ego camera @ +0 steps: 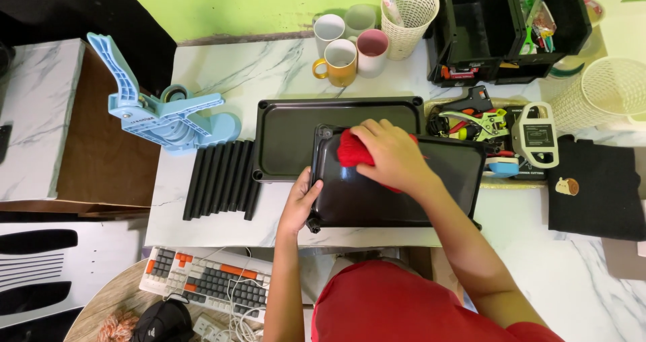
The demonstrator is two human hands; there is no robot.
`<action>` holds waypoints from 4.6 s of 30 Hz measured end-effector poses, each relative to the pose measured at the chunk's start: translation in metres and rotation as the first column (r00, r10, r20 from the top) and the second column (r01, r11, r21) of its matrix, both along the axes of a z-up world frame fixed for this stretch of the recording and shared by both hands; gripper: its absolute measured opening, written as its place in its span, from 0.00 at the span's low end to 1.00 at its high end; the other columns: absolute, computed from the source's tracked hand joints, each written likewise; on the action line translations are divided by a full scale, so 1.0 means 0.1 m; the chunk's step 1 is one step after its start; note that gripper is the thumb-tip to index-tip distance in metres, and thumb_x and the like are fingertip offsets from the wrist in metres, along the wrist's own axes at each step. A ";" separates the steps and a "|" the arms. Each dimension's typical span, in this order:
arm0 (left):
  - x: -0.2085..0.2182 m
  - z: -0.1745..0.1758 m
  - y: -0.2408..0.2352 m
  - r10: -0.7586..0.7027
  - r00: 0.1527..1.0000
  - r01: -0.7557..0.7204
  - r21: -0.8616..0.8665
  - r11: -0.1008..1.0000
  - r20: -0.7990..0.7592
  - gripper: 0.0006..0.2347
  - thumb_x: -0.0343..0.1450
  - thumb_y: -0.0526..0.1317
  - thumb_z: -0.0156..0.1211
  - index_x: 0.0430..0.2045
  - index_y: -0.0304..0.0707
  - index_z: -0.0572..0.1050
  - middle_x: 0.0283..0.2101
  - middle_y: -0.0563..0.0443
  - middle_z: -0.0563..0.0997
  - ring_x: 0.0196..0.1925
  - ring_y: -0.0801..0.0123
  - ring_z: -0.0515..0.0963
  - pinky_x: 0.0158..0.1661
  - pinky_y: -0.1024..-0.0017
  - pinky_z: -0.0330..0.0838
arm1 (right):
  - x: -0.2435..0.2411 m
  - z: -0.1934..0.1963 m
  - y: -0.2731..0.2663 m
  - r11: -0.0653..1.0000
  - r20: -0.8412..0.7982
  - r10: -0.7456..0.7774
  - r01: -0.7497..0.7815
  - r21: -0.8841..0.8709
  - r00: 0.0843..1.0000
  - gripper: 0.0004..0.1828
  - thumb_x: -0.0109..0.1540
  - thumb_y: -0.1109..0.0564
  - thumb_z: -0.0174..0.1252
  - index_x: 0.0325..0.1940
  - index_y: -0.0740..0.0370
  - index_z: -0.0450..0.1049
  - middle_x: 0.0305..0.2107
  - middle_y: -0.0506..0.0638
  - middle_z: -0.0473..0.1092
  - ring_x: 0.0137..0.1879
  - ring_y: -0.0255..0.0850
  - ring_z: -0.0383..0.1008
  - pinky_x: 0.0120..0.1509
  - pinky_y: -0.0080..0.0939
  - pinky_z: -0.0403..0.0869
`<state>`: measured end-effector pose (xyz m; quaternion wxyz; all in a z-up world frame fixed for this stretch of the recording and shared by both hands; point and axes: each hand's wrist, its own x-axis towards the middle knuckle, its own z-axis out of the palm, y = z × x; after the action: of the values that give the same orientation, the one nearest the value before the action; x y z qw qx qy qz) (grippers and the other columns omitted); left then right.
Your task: Wiping down plastic shelf trays and legs with a red cloth.
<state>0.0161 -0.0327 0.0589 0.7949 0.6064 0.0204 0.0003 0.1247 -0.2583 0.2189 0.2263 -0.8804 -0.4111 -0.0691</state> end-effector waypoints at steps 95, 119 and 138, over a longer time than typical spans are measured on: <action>0.48 -0.03 -0.02 -0.016 0.994 -0.017 -0.308 0.951 -0.104 0.20 0.78 0.42 0.58 0.60 0.24 0.70 0.53 0.46 0.79 0.53 0.68 0.77 0.54 0.72 0.70 | -1.07 -0.27 -0.17 0.998 -0.554 0.063 -0.055 0.030 0.830 0.27 0.53 0.54 0.64 0.56 0.59 0.70 0.42 0.60 0.73 0.48 0.58 0.73 0.54 0.54 0.72; 0.55 -0.32 0.56 0.317 0.912 -0.372 -0.196 0.907 -0.262 0.23 0.77 0.43 0.54 0.63 0.21 0.64 0.62 0.41 0.74 0.62 0.64 0.75 0.62 0.72 0.67 | -0.77 -0.69 -0.05 0.983 -0.341 -0.182 0.179 -0.039 0.922 0.22 0.53 0.47 0.62 0.47 0.60 0.70 0.34 0.61 0.75 0.43 0.60 0.76 0.47 0.58 0.74; 0.50 0.57 0.41 0.411 0.877 -0.476 0.559 0.679 0.247 0.20 0.76 0.32 0.54 0.65 0.29 0.64 0.73 0.34 0.61 0.73 0.52 0.64 0.67 0.61 0.61 | -0.46 -0.85 -1.27 0.697 -0.243 -0.713 0.625 -0.352 0.658 0.18 0.58 0.46 0.58 0.45 0.61 0.72 0.30 0.63 0.77 0.40 0.61 0.79 0.46 0.61 0.75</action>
<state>0.0661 0.0083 0.1155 0.5349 0.8033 0.1251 0.2302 0.0783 -0.3855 0.1342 0.1488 -0.9867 -0.0116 0.0649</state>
